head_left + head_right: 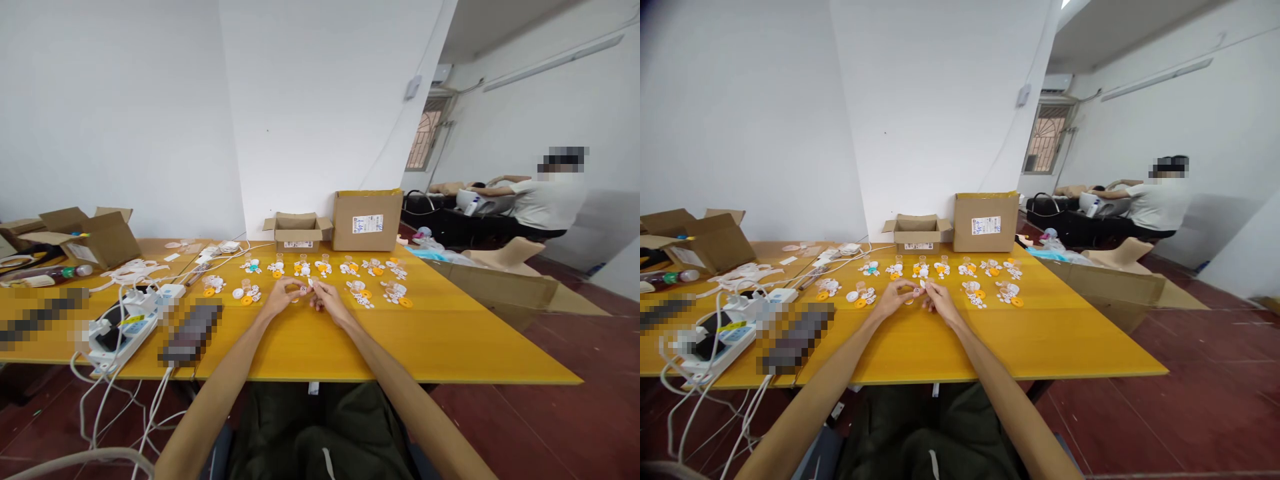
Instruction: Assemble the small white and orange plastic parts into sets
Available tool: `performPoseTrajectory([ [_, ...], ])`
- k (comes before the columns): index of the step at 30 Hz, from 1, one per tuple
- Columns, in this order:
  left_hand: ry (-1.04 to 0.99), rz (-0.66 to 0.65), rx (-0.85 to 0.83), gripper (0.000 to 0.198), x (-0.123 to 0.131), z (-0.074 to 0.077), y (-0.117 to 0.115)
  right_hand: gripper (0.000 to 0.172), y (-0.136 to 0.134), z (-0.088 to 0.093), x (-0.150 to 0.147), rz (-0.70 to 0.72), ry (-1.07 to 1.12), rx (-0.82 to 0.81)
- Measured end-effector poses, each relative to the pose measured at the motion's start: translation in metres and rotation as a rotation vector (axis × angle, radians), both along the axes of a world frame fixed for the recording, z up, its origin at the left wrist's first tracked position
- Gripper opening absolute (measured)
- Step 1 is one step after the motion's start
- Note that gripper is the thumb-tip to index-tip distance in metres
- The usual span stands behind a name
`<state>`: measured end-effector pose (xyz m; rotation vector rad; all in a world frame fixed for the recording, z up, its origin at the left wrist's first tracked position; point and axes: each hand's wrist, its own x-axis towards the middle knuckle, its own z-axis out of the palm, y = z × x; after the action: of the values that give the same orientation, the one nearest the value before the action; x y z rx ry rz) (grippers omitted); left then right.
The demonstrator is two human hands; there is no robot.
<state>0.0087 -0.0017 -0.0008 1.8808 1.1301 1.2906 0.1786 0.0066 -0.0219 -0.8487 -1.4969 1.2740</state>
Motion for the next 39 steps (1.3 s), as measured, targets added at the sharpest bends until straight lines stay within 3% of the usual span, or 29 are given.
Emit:
performPoseTrajectory([
  [6, 0.015, -0.037, -0.008, 0.010, 0.001, -0.004, 0.004, 0.051, 0.001, -0.001, -0.001, 0.023, -0.035, 0.023],
  [12, -0.012, -0.031, -0.030, 0.025, 0.001, -0.005, 0.003, 0.047, 0.005, -0.006, -0.001, -0.004, -0.152, 0.076],
  [24, 0.009, 0.057, -0.014, 0.016, -0.002, 0.001, 0.001, 0.043, 0.002, -0.006, -0.001, -0.137, -0.193, 0.142],
  [33, -0.015, 0.102, -0.007, 0.017, -0.005, -0.005, 0.009, 0.004, 0.014, -0.019, 0.005, -0.366, -0.429, 0.276],
  [39, -0.005, 0.083, -0.033, 0.019, -0.004, -0.005, 0.008, 0.009, 0.013, -0.021, 0.005, -0.382, -0.501, 0.301],
])
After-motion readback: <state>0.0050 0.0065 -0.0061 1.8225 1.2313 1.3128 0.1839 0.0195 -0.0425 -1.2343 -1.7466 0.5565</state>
